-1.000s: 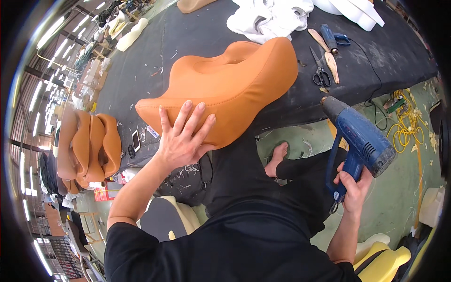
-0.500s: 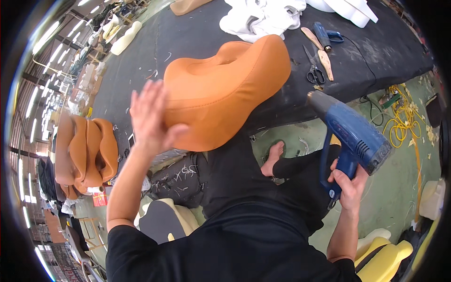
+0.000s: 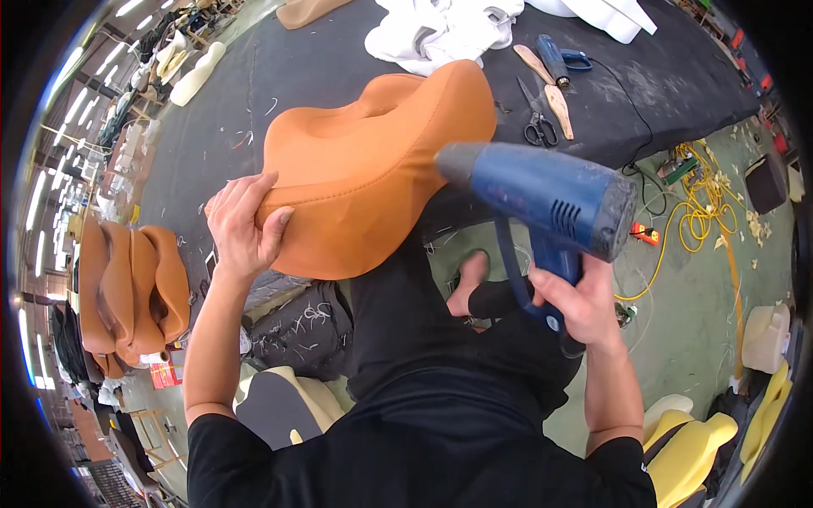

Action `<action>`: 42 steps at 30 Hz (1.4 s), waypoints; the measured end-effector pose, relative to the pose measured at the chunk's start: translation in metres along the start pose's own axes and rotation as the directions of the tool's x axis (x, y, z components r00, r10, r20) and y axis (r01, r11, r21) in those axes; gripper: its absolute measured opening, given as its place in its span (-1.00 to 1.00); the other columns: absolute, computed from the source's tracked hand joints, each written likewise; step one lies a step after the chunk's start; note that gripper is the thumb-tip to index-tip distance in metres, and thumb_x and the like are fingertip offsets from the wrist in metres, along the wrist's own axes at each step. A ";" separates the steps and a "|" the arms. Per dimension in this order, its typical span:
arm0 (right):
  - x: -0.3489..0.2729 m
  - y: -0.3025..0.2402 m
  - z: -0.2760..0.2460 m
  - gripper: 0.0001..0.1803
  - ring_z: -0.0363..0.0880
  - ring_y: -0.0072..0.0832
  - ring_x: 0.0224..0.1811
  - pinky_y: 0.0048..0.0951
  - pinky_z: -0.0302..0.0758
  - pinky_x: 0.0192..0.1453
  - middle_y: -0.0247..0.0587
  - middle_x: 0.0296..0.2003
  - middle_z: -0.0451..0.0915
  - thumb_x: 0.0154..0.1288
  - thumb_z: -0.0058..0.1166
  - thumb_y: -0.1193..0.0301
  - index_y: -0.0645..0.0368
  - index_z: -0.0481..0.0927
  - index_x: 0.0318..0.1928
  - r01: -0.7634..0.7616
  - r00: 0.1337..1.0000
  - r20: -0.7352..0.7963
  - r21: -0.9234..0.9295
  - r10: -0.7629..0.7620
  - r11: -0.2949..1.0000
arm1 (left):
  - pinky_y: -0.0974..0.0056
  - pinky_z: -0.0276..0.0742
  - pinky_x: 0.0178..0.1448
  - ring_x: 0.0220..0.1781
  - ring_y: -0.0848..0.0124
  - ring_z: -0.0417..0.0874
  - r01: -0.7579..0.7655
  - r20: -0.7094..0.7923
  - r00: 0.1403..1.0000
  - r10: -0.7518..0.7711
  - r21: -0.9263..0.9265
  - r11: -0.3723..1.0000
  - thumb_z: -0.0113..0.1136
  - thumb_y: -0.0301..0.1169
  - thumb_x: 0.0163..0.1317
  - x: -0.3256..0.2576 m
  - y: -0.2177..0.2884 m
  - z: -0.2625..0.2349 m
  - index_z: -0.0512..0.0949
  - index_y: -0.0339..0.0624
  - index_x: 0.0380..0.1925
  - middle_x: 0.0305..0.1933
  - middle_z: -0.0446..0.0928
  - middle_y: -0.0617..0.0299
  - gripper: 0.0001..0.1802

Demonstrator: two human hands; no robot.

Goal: Applying and fitting a leather or vinyl cover onto a foam seat cushion using a heat gun and manual adjustment.

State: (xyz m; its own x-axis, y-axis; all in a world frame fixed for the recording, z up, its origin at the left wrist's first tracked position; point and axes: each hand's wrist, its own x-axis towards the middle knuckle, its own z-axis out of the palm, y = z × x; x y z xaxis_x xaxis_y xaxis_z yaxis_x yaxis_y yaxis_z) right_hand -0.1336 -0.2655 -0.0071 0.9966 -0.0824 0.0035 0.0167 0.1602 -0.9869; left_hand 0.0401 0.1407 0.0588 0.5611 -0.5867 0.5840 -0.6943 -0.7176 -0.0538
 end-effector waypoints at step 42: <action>0.025 -0.029 0.005 -0.50 0.63 -0.46 -0.49 -0.46 0.59 -0.35 -0.10 -0.31 0.65 0.19 0.30 0.43 0.43 0.48 0.09 -0.092 0.996 0.017 0.052 0.091 0.994 | 0.08 0.57 0.03 -0.11 0.01 0.72 0.020 0.026 0.999 -0.021 0.025 0.999 0.18 0.02 0.47 0.003 0.010 0.001 0.66 -0.38 -0.01 -0.14 0.71 -0.05 -0.43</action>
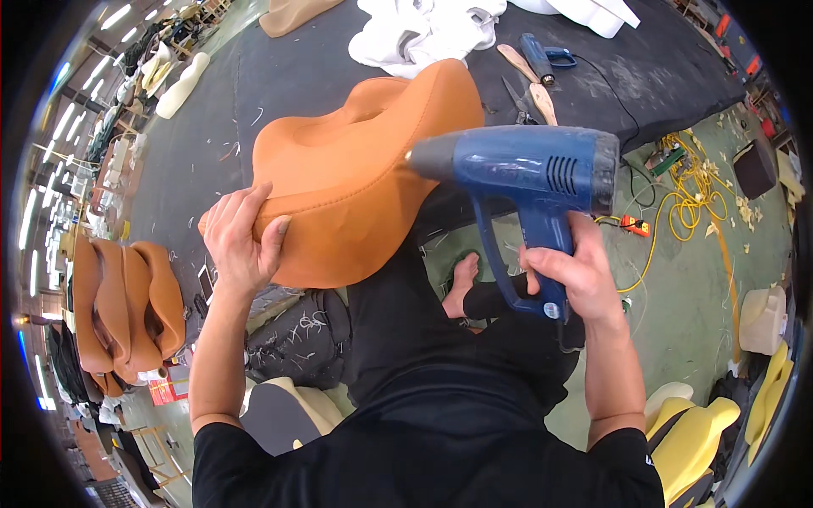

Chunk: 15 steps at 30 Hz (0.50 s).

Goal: Applying and fitting a leather or vinyl cover onto a foam seat cushion using a heat gun and manual adjustment.

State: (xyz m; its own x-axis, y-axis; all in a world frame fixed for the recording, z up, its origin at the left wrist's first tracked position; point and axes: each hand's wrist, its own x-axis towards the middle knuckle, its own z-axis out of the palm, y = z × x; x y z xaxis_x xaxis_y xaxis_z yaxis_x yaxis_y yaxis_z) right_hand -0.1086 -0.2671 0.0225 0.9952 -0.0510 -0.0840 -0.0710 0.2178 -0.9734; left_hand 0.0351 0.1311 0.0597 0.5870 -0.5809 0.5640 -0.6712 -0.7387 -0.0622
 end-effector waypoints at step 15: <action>-0.015 0.018 -0.006 -0.34 0.64 -0.40 -0.50 -0.42 0.61 -0.38 -0.04 -0.31 0.66 0.10 0.37 0.46 0.47 0.44 0.20 -0.012 0.998 -0.068 0.002 0.012 1.000 | 0.13 0.45 0.00 -0.14 0.11 0.72 -0.009 -0.063 0.998 0.010 0.009 1.000 0.21 0.10 0.42 0.001 -0.003 0.007 0.70 -0.30 -0.03 -0.17 0.71 0.03 -0.40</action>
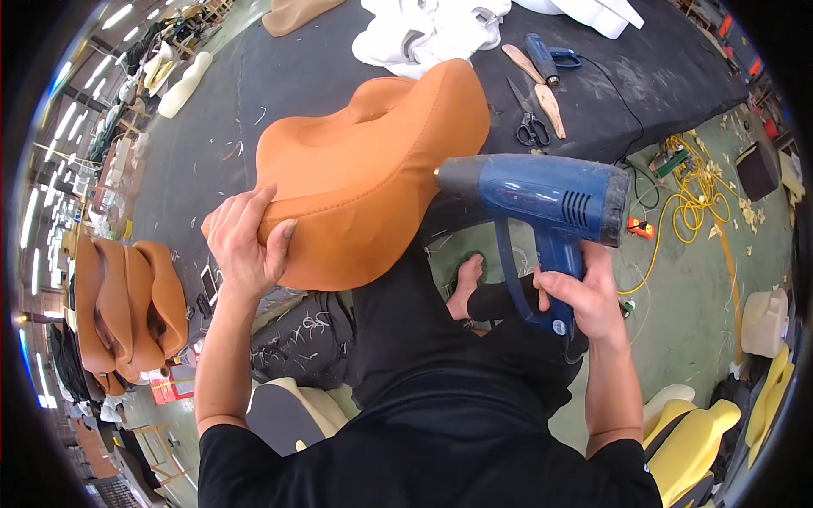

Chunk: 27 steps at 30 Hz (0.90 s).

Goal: Applying and fitting a leather or vinyl cover onto a foam seat cushion using a heat gun and manual adjustment.

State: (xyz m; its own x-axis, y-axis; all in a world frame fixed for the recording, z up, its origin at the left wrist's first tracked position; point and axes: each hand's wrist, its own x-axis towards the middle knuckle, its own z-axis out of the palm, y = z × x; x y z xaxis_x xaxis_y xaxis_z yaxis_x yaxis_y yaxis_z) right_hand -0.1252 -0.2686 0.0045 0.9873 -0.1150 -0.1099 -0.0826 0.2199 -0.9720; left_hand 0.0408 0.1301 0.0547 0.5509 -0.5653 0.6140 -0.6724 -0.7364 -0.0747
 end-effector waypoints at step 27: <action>0.028 -0.001 -0.037 -0.62 0.61 -0.54 -0.46 -0.47 0.55 -0.36 -0.23 -0.32 0.65 0.26 0.31 0.47 0.40 0.57 0.03 0.144 0.915 -0.359 -0.135 -0.184 0.980 | 0.01 0.51 0.25 0.06 -0.05 0.72 0.083 0.041 0.996 -0.082 -0.039 0.996 0.15 0.01 0.46 -0.008 -0.004 -0.011 0.69 -0.35 0.04 -0.02 0.71 -0.11 -0.43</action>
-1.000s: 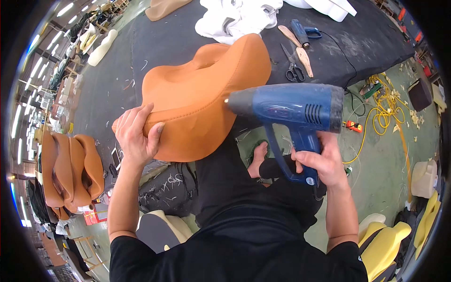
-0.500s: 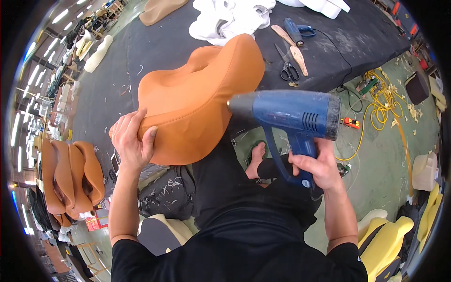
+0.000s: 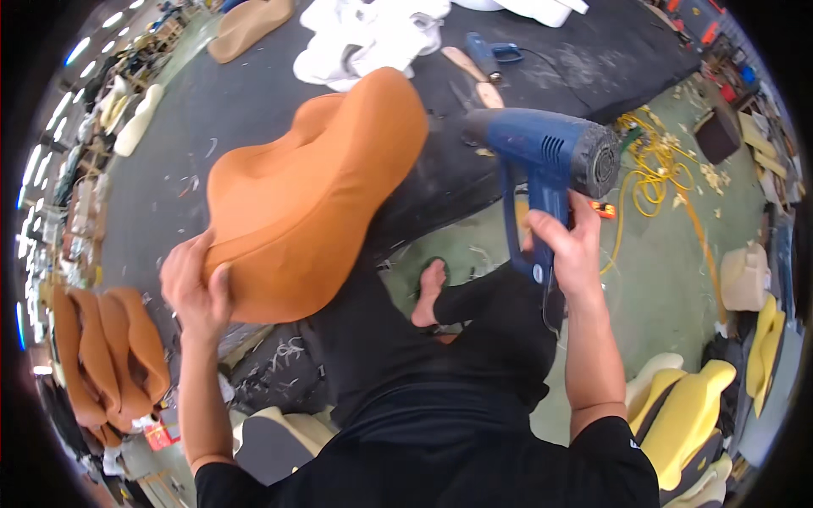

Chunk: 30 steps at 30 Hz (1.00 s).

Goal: Applying and fitting a leather or vinyl cover onto a foam seat cushion using a heat gun and manual adjustment.

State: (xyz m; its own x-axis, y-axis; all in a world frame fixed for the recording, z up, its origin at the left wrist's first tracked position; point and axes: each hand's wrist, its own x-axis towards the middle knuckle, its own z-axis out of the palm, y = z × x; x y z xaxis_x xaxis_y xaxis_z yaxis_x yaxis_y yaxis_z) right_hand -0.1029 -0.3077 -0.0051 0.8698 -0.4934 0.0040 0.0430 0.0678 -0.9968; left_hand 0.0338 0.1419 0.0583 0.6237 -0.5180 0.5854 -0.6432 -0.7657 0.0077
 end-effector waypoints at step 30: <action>0.385 0.240 -0.058 0.02 0.45 0.20 0.42 0.09 0.43 0.47 0.35 0.35 0.45 0.36 0.21 -0.12 0.11 0.12 0.63 -0.377 0.919 -0.391 -0.909 -0.052 0.180 | -0.07 0.58 0.08 -0.19 -0.02 0.67 0.080 0.195 0.978 -0.073 -0.032 0.996 -0.05 0.15 0.52 0.049 -0.001 -0.032 0.63 -0.58 -0.06 -0.24 0.63 -0.16 -0.21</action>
State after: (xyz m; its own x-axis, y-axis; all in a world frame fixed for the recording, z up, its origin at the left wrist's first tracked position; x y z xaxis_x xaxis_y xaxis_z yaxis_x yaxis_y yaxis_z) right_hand 0.2138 -0.5321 -0.2473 0.6047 -0.7961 0.0237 -0.7665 -0.5898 -0.2541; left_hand 0.0506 0.1292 0.1124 0.7434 -0.5256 0.4136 -0.6048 -0.7923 0.0804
